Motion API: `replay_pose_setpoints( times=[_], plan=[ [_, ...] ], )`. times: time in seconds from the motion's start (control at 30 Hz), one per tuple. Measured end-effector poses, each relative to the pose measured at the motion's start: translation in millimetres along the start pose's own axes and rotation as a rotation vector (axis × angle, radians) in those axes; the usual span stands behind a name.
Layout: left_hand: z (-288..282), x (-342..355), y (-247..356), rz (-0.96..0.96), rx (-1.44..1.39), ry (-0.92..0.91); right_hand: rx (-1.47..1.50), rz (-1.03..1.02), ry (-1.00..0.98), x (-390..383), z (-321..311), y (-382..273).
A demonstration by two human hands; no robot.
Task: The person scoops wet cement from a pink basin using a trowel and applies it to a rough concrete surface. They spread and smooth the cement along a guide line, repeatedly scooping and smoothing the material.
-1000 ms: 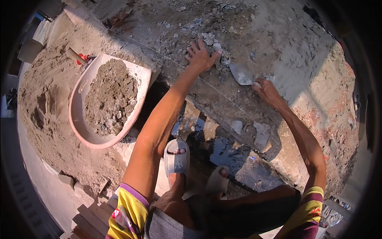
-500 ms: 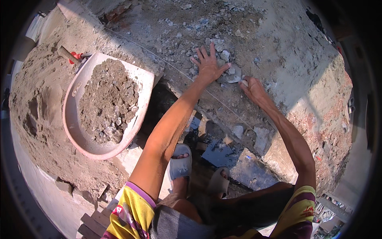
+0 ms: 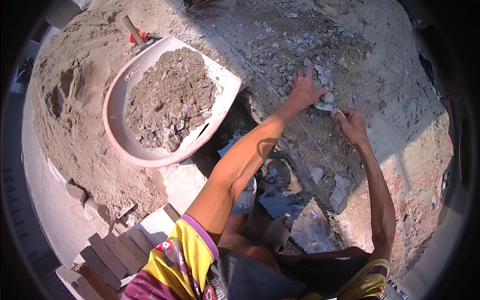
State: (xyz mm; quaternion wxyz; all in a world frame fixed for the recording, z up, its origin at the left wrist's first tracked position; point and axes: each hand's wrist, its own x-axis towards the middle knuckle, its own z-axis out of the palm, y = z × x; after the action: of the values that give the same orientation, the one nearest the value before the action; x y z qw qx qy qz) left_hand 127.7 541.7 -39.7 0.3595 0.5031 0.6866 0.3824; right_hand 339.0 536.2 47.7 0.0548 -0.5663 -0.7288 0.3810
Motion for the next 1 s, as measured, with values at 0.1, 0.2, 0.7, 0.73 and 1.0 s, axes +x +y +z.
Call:
replay_pose_setpoints(
  times=[0.1,0.2,0.7,0.73,1.0],
  plan=[
    [-29.9,-13.6,12.1,0.078,-0.062,0.155,-0.030,-0.104,0.024,-8.7,-1.9,-36.7],
    [-66.5,-19.5,37.4,0.221,-0.078,0.365,-0.096,-0.228,0.096,-20.7,-17.6,-89.6],
    [-249.5,-154.6,-36.4,0.085,0.025,1.346,-0.461,-1.142,0.589,86.2,32.2,-180.5],
    [-219.3,-163.0,-28.8,0.134,-0.095,1.324,-0.503,-1.034,0.552,101.0,18.2,-150.3],
    [-12.7,-163.6,-80.3,0.094,-0.203,0.563,-0.887,-0.608,0.173,71.8,27.8,13.6]
  ],
)
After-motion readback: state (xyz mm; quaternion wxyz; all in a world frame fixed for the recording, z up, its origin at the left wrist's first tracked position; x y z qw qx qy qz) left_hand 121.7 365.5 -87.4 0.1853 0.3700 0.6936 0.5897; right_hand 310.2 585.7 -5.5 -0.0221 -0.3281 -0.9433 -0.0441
